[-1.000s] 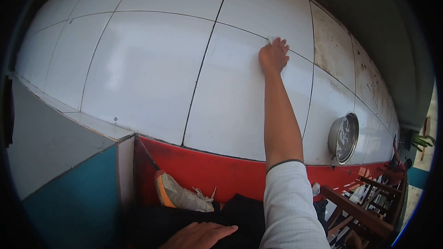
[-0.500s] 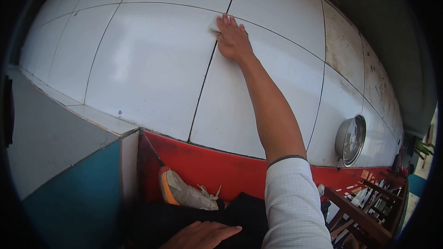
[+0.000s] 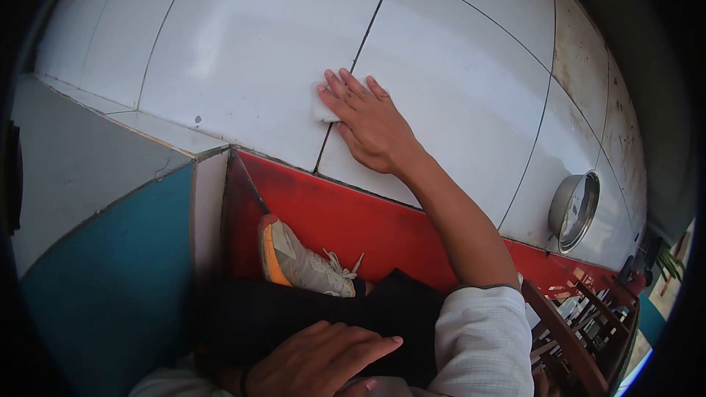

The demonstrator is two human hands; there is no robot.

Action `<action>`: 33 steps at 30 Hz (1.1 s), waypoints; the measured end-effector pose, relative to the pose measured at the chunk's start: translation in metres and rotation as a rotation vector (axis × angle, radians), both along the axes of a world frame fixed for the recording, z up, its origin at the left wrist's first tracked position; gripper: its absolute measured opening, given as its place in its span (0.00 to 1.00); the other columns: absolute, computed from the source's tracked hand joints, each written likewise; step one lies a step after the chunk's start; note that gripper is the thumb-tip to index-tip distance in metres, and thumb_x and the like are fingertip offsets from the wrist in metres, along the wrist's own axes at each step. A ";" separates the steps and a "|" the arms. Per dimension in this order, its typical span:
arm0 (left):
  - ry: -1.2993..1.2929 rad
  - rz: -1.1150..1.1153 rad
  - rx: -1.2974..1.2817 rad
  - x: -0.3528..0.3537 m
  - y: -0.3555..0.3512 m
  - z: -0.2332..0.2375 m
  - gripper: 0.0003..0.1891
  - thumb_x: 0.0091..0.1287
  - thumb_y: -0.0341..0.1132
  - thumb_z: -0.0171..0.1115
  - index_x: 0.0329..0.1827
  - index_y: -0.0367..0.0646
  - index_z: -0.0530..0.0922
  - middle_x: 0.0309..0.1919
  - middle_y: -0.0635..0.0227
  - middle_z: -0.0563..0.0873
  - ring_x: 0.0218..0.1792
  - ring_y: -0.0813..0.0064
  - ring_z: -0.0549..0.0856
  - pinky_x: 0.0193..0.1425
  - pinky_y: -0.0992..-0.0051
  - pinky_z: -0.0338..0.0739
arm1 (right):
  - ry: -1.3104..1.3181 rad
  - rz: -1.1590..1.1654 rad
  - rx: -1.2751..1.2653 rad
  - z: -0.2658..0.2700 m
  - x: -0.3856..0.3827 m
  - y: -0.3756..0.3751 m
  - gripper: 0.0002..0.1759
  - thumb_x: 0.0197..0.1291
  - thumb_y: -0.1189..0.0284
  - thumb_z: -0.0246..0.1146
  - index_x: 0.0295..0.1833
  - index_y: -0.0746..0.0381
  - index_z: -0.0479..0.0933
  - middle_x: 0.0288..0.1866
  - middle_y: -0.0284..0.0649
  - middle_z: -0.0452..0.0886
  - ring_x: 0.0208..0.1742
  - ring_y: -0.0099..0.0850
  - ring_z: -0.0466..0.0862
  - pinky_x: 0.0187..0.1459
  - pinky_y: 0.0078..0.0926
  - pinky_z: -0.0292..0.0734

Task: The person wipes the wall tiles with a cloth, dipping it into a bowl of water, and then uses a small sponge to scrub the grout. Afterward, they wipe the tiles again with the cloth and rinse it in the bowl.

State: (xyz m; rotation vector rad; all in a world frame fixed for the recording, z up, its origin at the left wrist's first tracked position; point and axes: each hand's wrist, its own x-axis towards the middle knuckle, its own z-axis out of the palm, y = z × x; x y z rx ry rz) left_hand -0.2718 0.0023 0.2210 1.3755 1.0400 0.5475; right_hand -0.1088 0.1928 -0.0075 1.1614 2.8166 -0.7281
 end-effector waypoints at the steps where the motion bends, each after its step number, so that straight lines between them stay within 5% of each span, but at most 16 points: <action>1: -0.001 -0.010 -0.016 -0.001 0.002 0.000 0.31 0.61 0.29 0.69 0.70 0.42 0.73 0.56 0.51 0.84 0.54 0.52 0.85 0.61 0.52 0.79 | -0.005 0.072 -0.046 0.006 0.001 -0.012 0.33 0.75 0.68 0.50 0.83 0.54 0.56 0.87 0.39 0.52 0.87 0.38 0.49 0.85 0.48 0.42; 7: -0.045 -0.005 -0.040 0.001 0.003 -0.011 0.31 0.60 0.28 0.68 0.69 0.41 0.73 0.53 0.51 0.84 0.51 0.53 0.86 0.56 0.55 0.80 | 0.003 0.339 -0.201 0.015 0.007 -0.033 0.36 0.70 0.71 0.52 0.83 0.44 0.58 0.88 0.33 0.51 0.88 0.36 0.48 0.86 0.49 0.37; 12: 0.017 0.105 0.010 0.007 0.004 -0.011 0.28 0.61 0.28 0.67 0.68 0.40 0.74 0.51 0.53 0.85 0.48 0.53 0.86 0.55 0.55 0.80 | 0.016 0.411 -0.197 0.013 0.012 -0.032 0.33 0.71 0.68 0.52 0.81 0.46 0.62 0.87 0.32 0.54 0.88 0.33 0.49 0.86 0.46 0.39; 22: -0.054 -0.065 -0.121 0.002 0.006 -0.023 0.28 0.65 0.30 0.66 0.69 0.37 0.73 0.50 0.51 0.85 0.48 0.55 0.86 0.53 0.59 0.78 | -0.054 0.364 -0.314 0.026 0.066 -0.043 0.34 0.69 0.71 0.53 0.81 0.49 0.63 0.85 0.35 0.60 0.86 0.39 0.54 0.85 0.47 0.42; 25: -0.041 0.090 -0.067 0.003 0.004 -0.014 0.27 0.64 0.29 0.66 0.68 0.41 0.74 0.51 0.51 0.85 0.49 0.52 0.87 0.54 0.55 0.80 | 0.055 0.053 -0.322 0.033 0.097 -0.047 0.31 0.71 0.71 0.51 0.80 0.59 0.64 0.84 0.41 0.61 0.86 0.41 0.56 0.84 0.44 0.46; 29: -0.060 0.112 -0.047 0.005 0.001 -0.016 0.29 0.63 0.28 0.67 0.70 0.40 0.72 0.51 0.51 0.86 0.49 0.52 0.86 0.55 0.54 0.80 | 0.864 -0.824 -0.903 0.039 0.087 -0.034 0.31 0.77 0.65 0.46 0.75 0.76 0.64 0.81 0.48 0.66 0.79 0.32 0.66 0.79 0.32 0.53; 31: -0.038 0.102 -0.026 0.006 0.001 -0.016 0.30 0.63 0.28 0.67 0.70 0.40 0.71 0.51 0.51 0.85 0.49 0.52 0.86 0.54 0.54 0.79 | 0.921 -0.907 -0.934 0.033 0.076 -0.013 0.29 0.78 0.68 0.44 0.78 0.73 0.61 0.83 0.49 0.61 0.76 0.34 0.69 0.77 0.35 0.58; 33: -0.029 0.077 -0.030 0.006 0.001 -0.016 0.31 0.63 0.28 0.67 0.71 0.40 0.70 0.51 0.51 0.85 0.48 0.52 0.86 0.53 0.55 0.79 | 0.672 -0.650 -0.650 0.029 0.049 -0.002 0.28 0.76 0.71 0.47 0.78 0.68 0.64 0.82 0.48 0.64 0.80 0.37 0.66 0.79 0.36 0.56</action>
